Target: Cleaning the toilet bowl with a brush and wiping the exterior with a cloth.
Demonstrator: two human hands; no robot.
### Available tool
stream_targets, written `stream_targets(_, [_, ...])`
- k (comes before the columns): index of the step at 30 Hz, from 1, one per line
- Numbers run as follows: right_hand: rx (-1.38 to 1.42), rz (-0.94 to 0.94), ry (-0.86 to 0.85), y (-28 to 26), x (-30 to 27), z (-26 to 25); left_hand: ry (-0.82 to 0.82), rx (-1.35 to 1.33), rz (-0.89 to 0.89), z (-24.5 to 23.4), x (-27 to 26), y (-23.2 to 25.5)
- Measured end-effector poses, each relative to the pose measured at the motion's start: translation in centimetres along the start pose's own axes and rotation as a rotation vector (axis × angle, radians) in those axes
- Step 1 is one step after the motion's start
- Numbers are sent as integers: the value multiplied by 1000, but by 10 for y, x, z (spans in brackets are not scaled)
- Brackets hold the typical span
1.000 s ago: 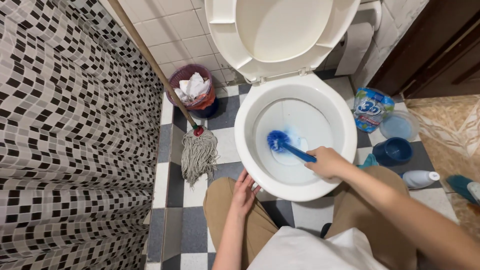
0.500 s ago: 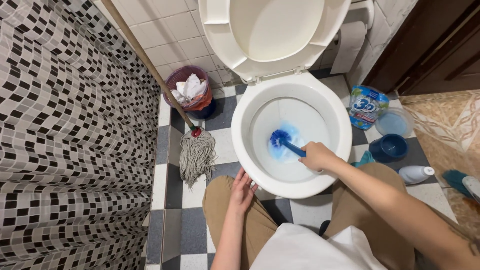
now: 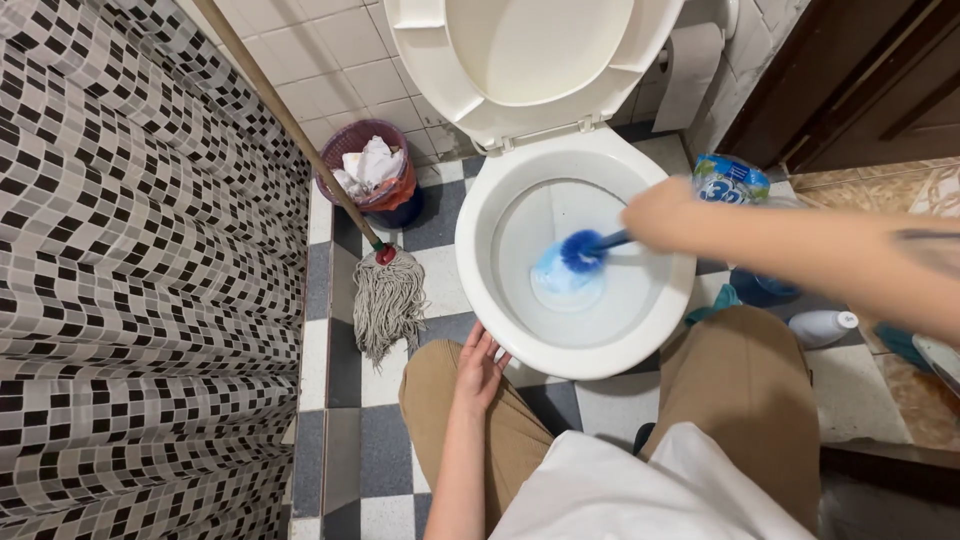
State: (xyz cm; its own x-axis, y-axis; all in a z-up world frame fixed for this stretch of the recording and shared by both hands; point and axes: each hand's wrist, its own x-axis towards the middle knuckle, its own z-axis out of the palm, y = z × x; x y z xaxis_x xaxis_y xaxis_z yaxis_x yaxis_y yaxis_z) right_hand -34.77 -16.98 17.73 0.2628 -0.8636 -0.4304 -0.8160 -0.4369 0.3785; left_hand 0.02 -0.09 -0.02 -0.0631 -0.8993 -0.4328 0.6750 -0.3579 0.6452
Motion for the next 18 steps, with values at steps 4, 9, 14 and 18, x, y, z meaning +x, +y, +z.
stream_targets(4, [-28,-113,10,-71,25,4,1,22,-7,-10,2,-6])
stream_targets(9, [-75,-131,-9,-53,30,-11,-6,86,3,0,-6,5])
stream_targets(14, [-2,-143,-2,-42,25,-8,-17,138,-3,-12,5,2])
stream_targets(18, [41,-196,-43,-80,-12,-7,-4,144,-9,-14,1,2])
